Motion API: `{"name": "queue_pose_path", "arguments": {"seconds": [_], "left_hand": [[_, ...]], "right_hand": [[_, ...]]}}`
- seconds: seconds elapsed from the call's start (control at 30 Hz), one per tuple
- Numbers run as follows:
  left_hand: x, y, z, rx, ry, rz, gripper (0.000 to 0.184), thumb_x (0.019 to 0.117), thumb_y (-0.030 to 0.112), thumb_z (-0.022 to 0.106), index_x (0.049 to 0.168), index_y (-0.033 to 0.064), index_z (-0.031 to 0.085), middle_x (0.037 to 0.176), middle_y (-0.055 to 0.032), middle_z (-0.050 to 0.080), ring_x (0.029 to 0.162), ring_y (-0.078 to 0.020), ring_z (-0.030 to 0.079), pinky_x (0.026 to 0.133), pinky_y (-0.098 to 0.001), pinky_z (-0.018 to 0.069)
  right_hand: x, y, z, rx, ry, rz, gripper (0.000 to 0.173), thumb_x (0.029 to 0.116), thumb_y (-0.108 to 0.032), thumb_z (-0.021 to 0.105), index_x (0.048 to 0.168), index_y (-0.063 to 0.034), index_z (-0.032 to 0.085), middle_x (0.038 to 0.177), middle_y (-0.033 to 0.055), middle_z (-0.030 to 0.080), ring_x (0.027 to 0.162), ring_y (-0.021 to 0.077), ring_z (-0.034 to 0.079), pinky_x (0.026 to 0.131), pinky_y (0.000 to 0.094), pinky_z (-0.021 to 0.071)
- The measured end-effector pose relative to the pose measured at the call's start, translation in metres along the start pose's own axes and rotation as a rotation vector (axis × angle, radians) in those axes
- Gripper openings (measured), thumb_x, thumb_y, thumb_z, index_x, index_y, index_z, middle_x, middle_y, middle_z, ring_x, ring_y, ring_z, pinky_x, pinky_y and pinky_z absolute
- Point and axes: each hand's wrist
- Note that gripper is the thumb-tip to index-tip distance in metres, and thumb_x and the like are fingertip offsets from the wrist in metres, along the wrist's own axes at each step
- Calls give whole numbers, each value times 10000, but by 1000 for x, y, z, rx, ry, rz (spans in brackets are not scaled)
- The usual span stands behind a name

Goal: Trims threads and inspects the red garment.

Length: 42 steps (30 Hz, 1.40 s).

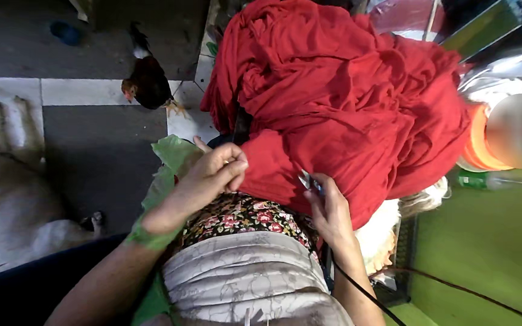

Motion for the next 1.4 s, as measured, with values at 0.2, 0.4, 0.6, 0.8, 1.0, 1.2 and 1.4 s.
{"name": "queue_pose_path", "arguments": {"seconds": [0.2,0.4,0.6,0.8,1.0,1.2,1.4], "left_hand": [[-30,18,-55,194,208,-13,111,1055,184,491,1072,155,597,724,99,553,587,29,503,535,-123,420],[-57,25,-95,472,447,-39,161,1053,211,495,1102,96,596,785,72,548,627,27,491,590,-158,433],[-69,27,-115,474,712,101,166,1068,289,476,1120,154,558,812,181,535,657,99,510,619,-114,461],[-44,6,-47,555,268,-168,199,1032,200,603,1151,48,648,837,-111,656,676,-201,613,619,-425,535],[2,-23,8,574,-58,-83,395,882,234,804,1181,30,648,725,-53,581,655,-187,572,651,-402,521],[4,-25,9,630,-235,-113,180,962,154,704,1109,51,721,875,-116,688,777,-233,649,756,-441,550],[9,-19,12,585,-22,186,85,930,123,689,974,68,736,817,-49,668,694,-124,592,658,-301,510]], "right_hand": [[3,-2,-4,85,-29,66,361,992,-198,591,1270,31,598,1089,169,697,945,176,688,841,344,572],[21,-25,-1,40,-136,-232,243,871,-49,669,1096,40,680,991,161,726,832,227,723,727,380,607],[42,-23,41,-172,-340,-358,151,842,-8,696,988,17,721,988,201,689,708,339,705,597,505,585],[38,-15,46,-146,-285,-327,138,861,22,623,967,33,710,933,195,690,692,334,698,591,507,572],[28,-20,6,-94,-139,-288,196,892,49,556,1017,25,705,971,173,699,772,267,707,669,415,601],[14,-2,-3,-311,-166,-186,190,846,35,608,1003,38,716,976,221,684,680,339,697,579,480,577],[13,5,16,-260,16,-207,105,806,6,677,900,42,709,905,194,687,669,307,688,554,442,558]]}}
Point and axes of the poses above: each hand's wrist, its own x-axis towards the middle knuckle, its own z-axis out of the palm, y = z × x
